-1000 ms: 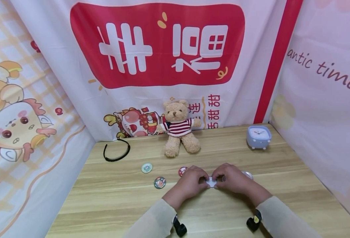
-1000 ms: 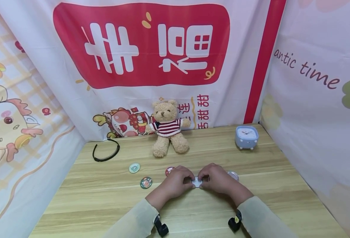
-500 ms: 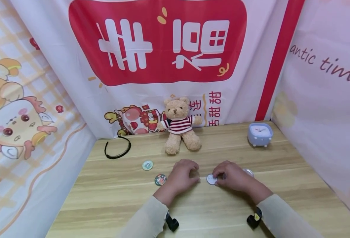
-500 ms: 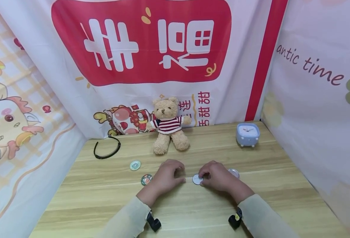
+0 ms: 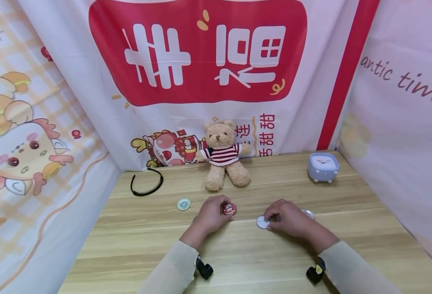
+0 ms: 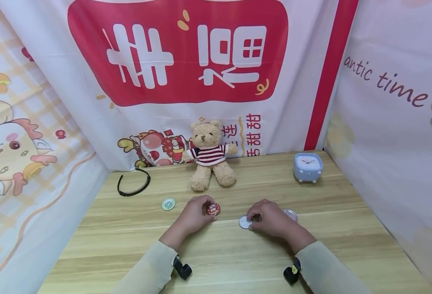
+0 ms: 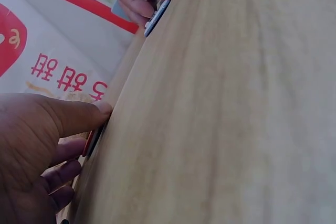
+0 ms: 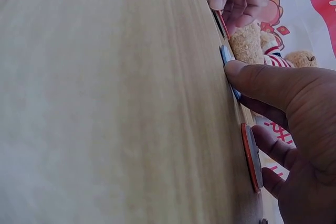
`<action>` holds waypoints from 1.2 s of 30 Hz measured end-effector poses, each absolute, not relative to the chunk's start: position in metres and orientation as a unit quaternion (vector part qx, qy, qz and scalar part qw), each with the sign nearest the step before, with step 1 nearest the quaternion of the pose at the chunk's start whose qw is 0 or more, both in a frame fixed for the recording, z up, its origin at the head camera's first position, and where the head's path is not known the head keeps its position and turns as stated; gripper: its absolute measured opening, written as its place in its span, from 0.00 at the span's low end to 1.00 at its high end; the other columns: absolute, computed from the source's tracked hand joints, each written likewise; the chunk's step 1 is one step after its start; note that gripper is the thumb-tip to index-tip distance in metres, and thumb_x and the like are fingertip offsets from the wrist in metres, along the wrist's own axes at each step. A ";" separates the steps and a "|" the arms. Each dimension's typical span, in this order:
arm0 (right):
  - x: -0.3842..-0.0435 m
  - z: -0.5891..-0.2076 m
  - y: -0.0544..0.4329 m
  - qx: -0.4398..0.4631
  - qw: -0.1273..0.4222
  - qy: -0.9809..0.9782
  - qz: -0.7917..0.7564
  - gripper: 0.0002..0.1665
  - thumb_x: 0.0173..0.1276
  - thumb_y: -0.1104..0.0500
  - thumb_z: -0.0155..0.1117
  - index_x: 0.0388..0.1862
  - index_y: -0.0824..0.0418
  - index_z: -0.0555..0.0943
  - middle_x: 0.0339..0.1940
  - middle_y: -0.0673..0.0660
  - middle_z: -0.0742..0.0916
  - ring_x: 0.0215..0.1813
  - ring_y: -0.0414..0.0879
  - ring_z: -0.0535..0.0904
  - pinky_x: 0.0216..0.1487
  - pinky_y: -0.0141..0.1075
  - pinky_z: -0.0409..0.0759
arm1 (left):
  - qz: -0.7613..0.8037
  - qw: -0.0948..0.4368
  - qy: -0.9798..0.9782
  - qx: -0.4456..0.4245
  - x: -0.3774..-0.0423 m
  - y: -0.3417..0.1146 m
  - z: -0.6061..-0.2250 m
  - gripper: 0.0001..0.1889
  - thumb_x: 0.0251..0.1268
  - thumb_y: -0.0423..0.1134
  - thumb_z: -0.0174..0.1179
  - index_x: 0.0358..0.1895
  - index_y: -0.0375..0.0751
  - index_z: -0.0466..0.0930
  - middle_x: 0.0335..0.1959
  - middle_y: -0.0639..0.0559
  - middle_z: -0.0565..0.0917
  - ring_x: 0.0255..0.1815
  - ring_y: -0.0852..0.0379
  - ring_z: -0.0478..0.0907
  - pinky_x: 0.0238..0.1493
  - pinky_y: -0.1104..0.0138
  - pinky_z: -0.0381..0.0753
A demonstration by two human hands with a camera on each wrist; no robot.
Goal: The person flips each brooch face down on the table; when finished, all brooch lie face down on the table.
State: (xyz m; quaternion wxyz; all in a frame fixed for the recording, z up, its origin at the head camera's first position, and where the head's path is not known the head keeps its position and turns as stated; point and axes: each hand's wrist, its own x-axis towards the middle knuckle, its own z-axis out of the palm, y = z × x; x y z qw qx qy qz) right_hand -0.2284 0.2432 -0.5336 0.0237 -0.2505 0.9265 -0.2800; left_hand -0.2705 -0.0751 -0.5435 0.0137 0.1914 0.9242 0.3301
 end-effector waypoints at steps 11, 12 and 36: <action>-0.226 -0.531 0.240 -0.237 0.032 0.928 -0.286 0.11 0.66 0.53 0.84 0.44 0.39 0.91 0.52 0.41 0.91 0.62 0.49 0.83 0.70 0.59 0.79 | 0.313 0.035 0.928 0.199 -0.271 -0.077 -0.542 0.17 0.64 0.45 0.80 0.52 0.56 0.86 0.52 0.58 0.86 0.59 0.54 0.79 0.65 0.52 0.81; -0.226 -0.531 0.240 -0.236 0.032 0.928 -0.286 0.11 0.66 0.53 0.83 0.44 0.40 0.92 0.52 0.42 0.91 0.62 0.49 0.83 0.70 0.59 0.79 | 0.312 0.037 0.927 0.204 -0.269 -0.076 -0.542 0.17 0.63 0.44 0.81 0.52 0.56 0.86 0.52 0.58 0.86 0.58 0.54 0.79 0.65 0.52 0.80; -0.226 -0.529 0.238 -0.215 0.057 0.927 -0.302 0.12 0.67 0.56 0.83 0.45 0.40 0.91 0.53 0.43 0.91 0.63 0.51 0.83 0.73 0.61 0.77 | 0.290 0.020 0.912 0.290 -0.233 -0.072 -0.539 0.11 0.63 0.48 0.81 0.46 0.59 0.89 0.52 0.65 0.89 0.61 0.59 0.80 0.72 0.53 0.75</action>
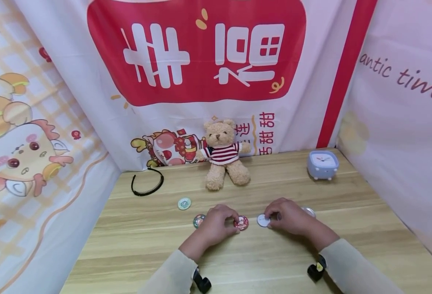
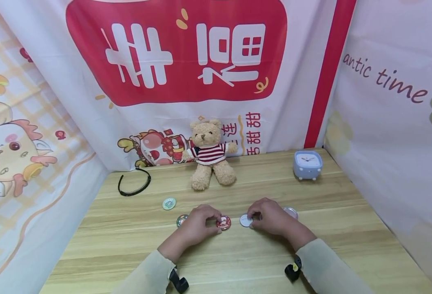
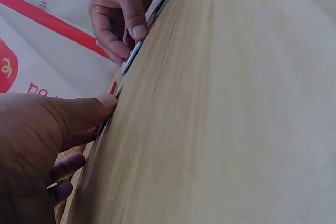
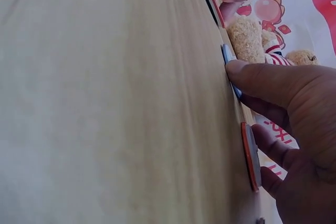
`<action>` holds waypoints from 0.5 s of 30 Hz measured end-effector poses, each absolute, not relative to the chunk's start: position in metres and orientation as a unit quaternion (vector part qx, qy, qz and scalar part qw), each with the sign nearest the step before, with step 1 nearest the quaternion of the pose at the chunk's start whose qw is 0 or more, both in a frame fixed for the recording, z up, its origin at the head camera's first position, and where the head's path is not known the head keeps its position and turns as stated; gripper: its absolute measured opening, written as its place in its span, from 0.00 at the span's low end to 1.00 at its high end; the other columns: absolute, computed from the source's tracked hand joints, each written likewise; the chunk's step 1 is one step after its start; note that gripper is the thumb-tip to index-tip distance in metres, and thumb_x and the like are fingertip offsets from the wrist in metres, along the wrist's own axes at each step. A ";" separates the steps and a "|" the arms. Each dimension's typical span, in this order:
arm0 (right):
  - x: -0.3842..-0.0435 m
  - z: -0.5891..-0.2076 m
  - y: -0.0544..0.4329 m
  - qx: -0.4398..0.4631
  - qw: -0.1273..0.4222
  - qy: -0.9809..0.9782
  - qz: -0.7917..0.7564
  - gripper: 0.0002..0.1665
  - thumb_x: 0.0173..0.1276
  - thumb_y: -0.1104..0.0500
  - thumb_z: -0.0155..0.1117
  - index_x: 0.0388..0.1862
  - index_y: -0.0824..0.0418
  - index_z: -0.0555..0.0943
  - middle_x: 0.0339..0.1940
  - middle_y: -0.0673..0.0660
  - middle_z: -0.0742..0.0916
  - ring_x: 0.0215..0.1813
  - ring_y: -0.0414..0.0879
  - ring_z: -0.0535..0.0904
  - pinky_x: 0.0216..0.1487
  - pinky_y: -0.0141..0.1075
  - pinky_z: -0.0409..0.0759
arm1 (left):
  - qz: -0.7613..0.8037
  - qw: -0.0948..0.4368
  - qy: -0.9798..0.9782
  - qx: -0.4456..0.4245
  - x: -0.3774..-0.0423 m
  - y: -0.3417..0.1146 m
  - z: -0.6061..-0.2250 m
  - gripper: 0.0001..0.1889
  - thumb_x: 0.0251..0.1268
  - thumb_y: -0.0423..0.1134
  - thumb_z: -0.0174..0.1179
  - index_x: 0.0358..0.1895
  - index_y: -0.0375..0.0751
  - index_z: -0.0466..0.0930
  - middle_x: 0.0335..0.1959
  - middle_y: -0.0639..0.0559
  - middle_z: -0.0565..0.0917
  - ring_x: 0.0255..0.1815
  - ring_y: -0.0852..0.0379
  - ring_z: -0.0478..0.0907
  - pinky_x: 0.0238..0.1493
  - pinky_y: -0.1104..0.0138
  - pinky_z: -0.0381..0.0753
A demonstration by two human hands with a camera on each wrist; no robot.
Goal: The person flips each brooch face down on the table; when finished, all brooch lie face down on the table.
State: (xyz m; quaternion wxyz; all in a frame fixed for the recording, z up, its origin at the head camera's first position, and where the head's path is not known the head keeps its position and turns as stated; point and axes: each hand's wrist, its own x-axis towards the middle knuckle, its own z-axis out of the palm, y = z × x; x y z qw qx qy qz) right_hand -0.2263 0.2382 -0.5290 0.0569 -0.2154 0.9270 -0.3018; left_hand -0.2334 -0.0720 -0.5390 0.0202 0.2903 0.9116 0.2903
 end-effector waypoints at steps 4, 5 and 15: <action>-0.227 -0.525 0.234 -0.203 0.068 0.927 -0.306 0.09 0.68 0.53 0.82 0.44 0.42 0.90 0.48 0.40 0.90 0.56 0.44 0.82 0.67 0.53 0.81 | 0.290 0.019 0.907 0.306 -0.235 -0.073 -0.539 0.09 0.65 0.47 0.80 0.45 0.60 0.91 0.52 0.68 0.90 0.61 0.61 0.81 0.73 0.53 0.74; -0.227 -0.523 0.231 -0.203 0.070 0.927 -0.308 0.08 0.69 0.52 0.82 0.44 0.42 0.90 0.47 0.40 0.90 0.54 0.43 0.82 0.65 0.52 0.82 | 0.290 0.020 0.906 0.308 -0.235 -0.073 -0.538 0.09 0.66 0.47 0.80 0.46 0.60 0.91 0.52 0.69 0.90 0.62 0.61 0.81 0.73 0.53 0.74; -0.227 -0.521 0.191 -0.275 0.045 0.903 -0.326 0.13 0.67 0.55 0.81 0.49 0.46 0.91 0.55 0.42 0.91 0.63 0.48 0.82 0.71 0.57 0.78 | 0.279 0.014 0.906 0.319 -0.236 -0.073 -0.540 0.09 0.66 0.47 0.79 0.46 0.61 0.91 0.51 0.71 0.90 0.59 0.63 0.81 0.69 0.56 0.75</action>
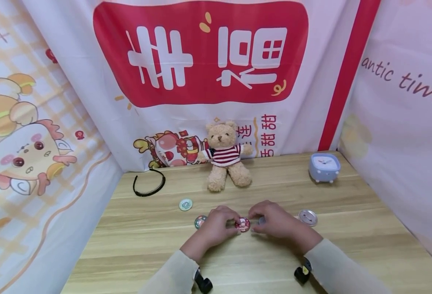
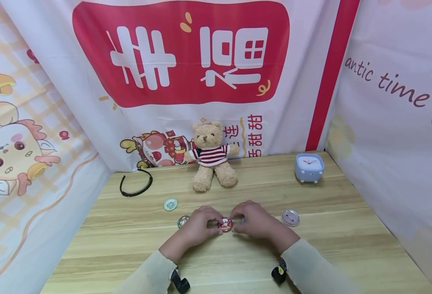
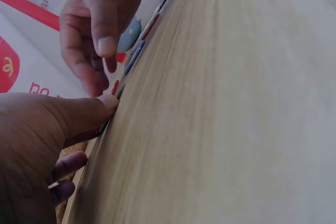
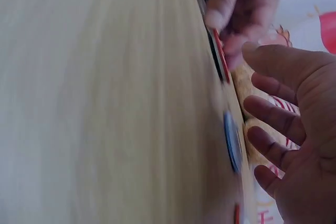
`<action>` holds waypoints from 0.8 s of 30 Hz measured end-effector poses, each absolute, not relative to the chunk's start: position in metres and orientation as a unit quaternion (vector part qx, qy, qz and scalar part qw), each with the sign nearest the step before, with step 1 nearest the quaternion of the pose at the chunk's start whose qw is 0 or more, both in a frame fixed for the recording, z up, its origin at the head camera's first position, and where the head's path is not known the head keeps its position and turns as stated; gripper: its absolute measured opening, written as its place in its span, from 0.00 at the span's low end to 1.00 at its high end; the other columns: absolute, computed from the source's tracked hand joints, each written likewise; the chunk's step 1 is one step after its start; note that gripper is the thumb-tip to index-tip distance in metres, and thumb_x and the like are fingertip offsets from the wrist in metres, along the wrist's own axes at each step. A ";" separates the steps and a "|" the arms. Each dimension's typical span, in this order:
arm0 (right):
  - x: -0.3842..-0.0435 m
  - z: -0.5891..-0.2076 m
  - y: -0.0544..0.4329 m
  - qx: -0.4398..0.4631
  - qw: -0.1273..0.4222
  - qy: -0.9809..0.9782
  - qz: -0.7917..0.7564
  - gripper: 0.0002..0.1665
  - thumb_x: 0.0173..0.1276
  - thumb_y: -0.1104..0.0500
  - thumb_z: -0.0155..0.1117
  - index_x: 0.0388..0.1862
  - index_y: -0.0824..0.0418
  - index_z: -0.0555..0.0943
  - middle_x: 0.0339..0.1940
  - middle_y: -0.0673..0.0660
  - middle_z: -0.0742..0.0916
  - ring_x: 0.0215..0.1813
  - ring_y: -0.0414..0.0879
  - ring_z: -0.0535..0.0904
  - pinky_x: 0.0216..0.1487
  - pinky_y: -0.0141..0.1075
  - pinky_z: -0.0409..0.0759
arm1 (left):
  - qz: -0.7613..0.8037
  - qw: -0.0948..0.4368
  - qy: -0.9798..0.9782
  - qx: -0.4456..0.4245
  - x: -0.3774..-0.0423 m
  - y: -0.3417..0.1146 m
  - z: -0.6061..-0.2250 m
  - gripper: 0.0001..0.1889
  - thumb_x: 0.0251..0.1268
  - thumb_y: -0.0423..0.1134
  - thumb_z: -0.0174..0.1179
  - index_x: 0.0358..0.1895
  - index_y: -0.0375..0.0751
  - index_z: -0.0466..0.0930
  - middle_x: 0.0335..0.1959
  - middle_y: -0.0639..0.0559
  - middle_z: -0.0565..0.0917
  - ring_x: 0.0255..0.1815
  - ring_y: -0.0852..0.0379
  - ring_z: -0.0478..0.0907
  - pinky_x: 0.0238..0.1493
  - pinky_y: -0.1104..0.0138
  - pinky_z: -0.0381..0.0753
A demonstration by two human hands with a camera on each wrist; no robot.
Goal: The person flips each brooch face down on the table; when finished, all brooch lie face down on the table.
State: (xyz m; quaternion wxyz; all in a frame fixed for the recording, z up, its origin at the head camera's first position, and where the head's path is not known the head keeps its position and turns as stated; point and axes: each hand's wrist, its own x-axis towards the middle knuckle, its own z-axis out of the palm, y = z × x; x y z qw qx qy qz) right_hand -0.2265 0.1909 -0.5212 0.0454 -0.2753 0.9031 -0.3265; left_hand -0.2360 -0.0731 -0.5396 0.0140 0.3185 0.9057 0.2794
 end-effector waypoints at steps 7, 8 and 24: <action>-0.228 -0.534 0.172 -0.323 0.000 0.898 -0.297 0.13 0.62 0.59 0.84 0.42 0.44 0.91 0.48 0.40 0.92 0.56 0.43 0.83 0.66 0.51 0.79 | 0.271 0.008 0.905 0.329 -0.236 -0.074 -0.540 0.08 0.68 0.48 0.78 0.47 0.60 0.92 0.52 0.70 0.90 0.59 0.63 0.80 0.67 0.56 0.75; -0.228 -0.534 0.171 -0.323 -0.002 0.899 -0.295 0.12 0.63 0.59 0.83 0.42 0.44 0.91 0.47 0.39 0.92 0.56 0.43 0.83 0.66 0.51 0.79 | 0.270 0.008 0.905 0.329 -0.236 -0.075 -0.540 0.08 0.68 0.48 0.78 0.47 0.60 0.92 0.52 0.70 0.91 0.59 0.63 0.80 0.67 0.56 0.75; -0.231 -0.530 0.177 -0.313 -0.030 0.905 -0.286 0.09 0.79 0.56 0.71 0.49 0.44 0.95 0.45 0.37 0.93 0.51 0.39 0.85 0.61 0.48 0.83 | 0.239 -0.021 0.918 0.316 -0.232 -0.070 -0.535 0.09 0.84 0.50 0.61 0.52 0.59 0.90 0.50 0.66 0.91 0.61 0.59 0.83 0.73 0.55 0.75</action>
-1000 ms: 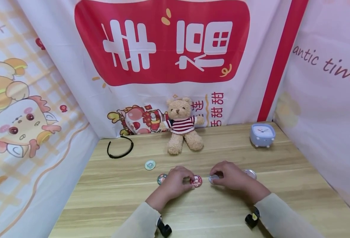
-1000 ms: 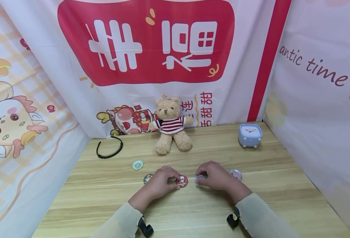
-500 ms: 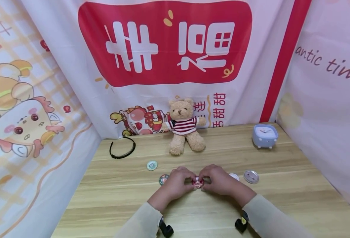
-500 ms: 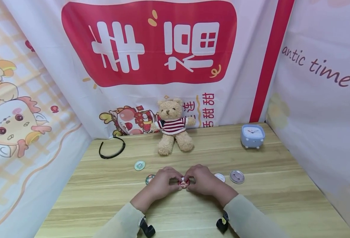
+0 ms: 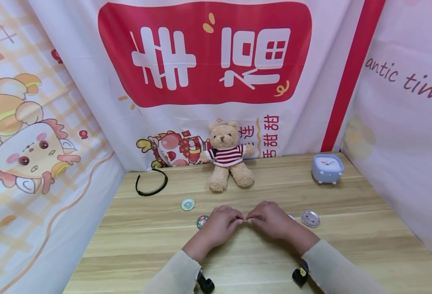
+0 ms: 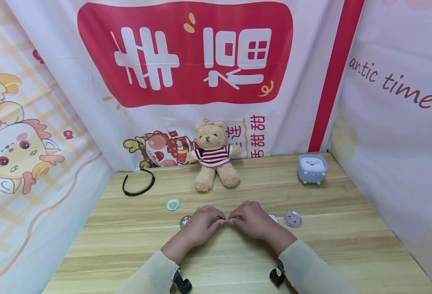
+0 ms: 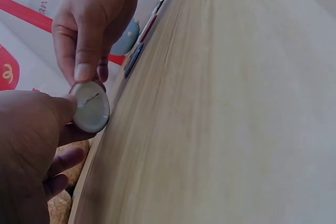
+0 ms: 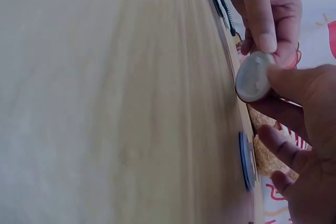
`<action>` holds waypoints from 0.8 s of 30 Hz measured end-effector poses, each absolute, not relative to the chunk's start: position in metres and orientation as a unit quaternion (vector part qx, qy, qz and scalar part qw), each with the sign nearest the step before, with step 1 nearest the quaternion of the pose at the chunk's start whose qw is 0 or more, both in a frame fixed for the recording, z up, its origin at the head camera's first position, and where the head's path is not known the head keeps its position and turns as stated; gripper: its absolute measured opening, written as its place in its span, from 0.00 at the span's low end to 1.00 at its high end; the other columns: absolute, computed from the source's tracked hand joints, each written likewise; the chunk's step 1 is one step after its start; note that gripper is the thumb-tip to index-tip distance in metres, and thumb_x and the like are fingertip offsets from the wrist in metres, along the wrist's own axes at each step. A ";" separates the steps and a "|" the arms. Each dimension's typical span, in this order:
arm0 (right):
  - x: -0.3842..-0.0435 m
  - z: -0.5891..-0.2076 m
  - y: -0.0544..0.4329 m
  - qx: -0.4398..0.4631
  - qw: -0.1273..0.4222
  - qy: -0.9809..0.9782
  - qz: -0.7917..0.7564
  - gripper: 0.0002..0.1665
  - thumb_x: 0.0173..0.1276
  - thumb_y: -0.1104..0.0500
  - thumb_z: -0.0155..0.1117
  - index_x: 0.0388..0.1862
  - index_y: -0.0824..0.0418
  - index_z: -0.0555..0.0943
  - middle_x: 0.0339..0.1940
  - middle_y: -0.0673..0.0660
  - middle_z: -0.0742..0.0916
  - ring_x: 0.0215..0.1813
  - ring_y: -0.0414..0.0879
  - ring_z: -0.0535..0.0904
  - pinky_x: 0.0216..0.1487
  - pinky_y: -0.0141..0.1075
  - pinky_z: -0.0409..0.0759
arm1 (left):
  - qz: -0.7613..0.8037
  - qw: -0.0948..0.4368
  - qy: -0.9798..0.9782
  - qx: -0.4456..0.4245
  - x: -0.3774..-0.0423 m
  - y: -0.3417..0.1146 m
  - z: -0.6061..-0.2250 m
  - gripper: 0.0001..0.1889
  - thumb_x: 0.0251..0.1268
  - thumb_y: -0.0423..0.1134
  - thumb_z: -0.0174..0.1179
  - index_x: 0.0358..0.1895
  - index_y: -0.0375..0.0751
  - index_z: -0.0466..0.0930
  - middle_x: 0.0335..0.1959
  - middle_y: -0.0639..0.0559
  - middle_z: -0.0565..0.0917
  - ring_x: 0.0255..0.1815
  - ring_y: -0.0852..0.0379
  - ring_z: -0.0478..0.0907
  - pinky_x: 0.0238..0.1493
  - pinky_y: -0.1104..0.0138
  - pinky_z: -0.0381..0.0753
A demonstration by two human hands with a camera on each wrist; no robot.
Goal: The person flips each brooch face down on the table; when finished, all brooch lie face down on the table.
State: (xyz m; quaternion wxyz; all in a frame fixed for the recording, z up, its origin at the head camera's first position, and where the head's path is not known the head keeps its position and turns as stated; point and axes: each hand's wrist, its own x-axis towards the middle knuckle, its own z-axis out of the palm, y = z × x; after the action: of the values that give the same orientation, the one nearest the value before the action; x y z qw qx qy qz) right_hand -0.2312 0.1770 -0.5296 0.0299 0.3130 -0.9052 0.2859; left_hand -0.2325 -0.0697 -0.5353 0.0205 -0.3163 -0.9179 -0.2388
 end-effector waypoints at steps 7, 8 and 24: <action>-0.230 -0.526 0.173 0.270 0.059 -0.913 0.300 0.10 0.77 0.61 0.72 0.49 0.48 0.95 0.44 0.43 0.94 0.48 0.41 0.88 0.60 0.53 0.84 | -0.254 0.062 -0.915 -0.307 -0.236 -0.064 -0.542 0.04 0.83 0.46 0.63 0.53 0.57 0.83 0.48 0.62 0.90 0.56 0.59 0.85 0.71 0.53 0.77; -0.230 -0.527 0.173 0.260 0.056 -0.915 0.303 0.10 0.77 0.62 0.72 0.48 0.48 0.94 0.43 0.43 0.94 0.48 0.41 0.87 0.59 0.52 0.85 | -0.256 0.067 -0.914 -0.307 -0.236 -0.064 -0.543 0.04 0.82 0.45 0.65 0.52 0.57 0.82 0.46 0.62 0.90 0.54 0.60 0.85 0.70 0.53 0.78; -0.232 -0.533 0.172 0.246 -0.021 -0.916 0.316 0.15 0.64 0.57 0.85 0.42 0.43 0.86 0.43 0.39 0.88 0.46 0.41 0.80 0.50 0.37 0.80 | -0.261 0.030 -0.916 -0.304 -0.237 -0.066 -0.545 0.11 0.70 0.48 0.76 0.50 0.58 0.88 0.51 0.65 0.90 0.57 0.61 0.82 0.68 0.57 0.78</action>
State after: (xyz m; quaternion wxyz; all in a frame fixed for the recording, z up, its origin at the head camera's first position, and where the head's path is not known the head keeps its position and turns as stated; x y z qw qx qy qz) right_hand -0.2317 0.1725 -0.5333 -0.0209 0.2462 -0.9160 0.3160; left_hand -0.2374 -0.0660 -0.5448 0.0298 -0.3044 -0.9157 -0.2608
